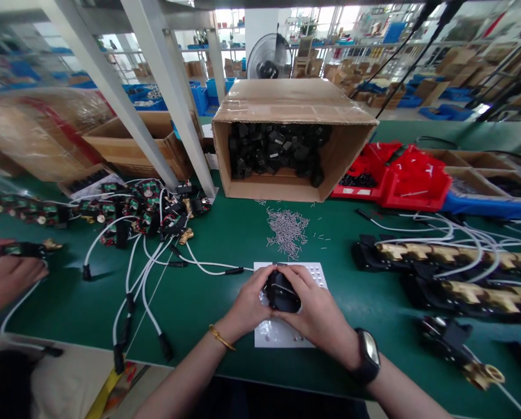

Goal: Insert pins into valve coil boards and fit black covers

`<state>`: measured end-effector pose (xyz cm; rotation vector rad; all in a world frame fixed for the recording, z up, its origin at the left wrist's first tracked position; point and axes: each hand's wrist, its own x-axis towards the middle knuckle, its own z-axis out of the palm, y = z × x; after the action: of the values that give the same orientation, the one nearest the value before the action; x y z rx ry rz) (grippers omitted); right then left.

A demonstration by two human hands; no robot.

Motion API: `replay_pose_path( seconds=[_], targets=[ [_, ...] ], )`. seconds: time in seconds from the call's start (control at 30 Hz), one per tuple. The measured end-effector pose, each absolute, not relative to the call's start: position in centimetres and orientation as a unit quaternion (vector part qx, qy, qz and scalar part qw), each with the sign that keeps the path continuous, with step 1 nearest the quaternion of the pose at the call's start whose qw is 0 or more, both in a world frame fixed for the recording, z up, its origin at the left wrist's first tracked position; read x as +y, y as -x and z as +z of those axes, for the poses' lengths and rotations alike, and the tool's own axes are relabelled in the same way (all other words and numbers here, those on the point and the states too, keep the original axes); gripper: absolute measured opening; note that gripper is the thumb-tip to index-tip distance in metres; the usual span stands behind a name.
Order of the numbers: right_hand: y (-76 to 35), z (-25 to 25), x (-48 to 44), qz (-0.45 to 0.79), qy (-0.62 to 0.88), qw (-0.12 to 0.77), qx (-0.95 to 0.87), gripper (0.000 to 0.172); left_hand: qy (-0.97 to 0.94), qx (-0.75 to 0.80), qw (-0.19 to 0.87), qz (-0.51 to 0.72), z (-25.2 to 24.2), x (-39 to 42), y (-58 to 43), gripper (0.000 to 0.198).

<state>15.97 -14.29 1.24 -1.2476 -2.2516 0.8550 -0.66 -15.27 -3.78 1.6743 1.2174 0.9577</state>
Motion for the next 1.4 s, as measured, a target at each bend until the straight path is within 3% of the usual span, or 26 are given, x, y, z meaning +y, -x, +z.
replay_pose_path(
  seconds=[0.17,0.4,0.5,0.63,0.7,0.8,0.87,0.93,1.03,1.13,1.27,1.4],
  targets=[
    [-15.9,1.2,-14.9,0.243,0.451,0.187,-0.838,0.066,-0.696,0.444,0.413,0.384,-4.0,-15.6,0.8,0.069],
    [-18.8,2.8,-15.5,0.198,0.511,0.223,-0.806,0.059,-0.701,0.432,0.424,0.377,-3.8,-15.7,0.4,0.068],
    [-21.0,2.1,-14.3,0.150,0.580,0.176,-0.781,0.055,-0.678,0.476,0.423,0.367,-3.9,-15.7,0.6,0.079],
    [-23.3,-1.6,-12.7,0.129,0.640,0.129,-0.746,0.056,-0.636,0.513,0.432,0.383,-4.1,-16.1,0.7,0.076],
    [-24.1,-2.8,-12.4,0.112,0.656,0.191,-0.722,0.054,-0.620,0.518,0.439,0.393,-4.1,-16.4,0.8,0.073],
    [-24.4,-2.3,-12.6,0.178,0.631,0.397,-0.642,0.033,-0.610,0.512,0.454,0.399,-4.1,-16.5,1.0,0.073],
    [-23.7,-1.0,-13.3,0.261,0.571,0.539,-0.562,0.035,-0.605,0.503,0.467,0.403,-4.2,-16.5,1.0,0.075],
    [-22.3,0.4,-14.3,0.350,0.510,0.605,-0.501,0.043,-0.598,0.498,0.478,0.408,-4.5,-16.4,1.1,0.076],
    [-19.6,1.5,-15.7,0.525,0.473,0.552,-0.443,0.047,-0.598,0.493,0.485,0.406,-4.7,-16.5,1.1,0.076],
    [-17.7,1.3,-16.4,0.629,0.450,0.479,-0.416,0.037,-0.605,0.489,0.483,0.402,-4.5,-16.5,1.1,0.075],
    [-17.0,1.0,-16.2,0.544,0.471,0.450,-0.529,0.016,-0.619,0.488,0.467,0.401,-4.3,-16.4,1.2,0.073],
    [-16.7,1.2,-15.8,0.390,0.469,0.438,-0.661,0.008,-0.629,0.486,0.453,0.403,-4.3,-16.4,1.2,0.074]
  ],
)
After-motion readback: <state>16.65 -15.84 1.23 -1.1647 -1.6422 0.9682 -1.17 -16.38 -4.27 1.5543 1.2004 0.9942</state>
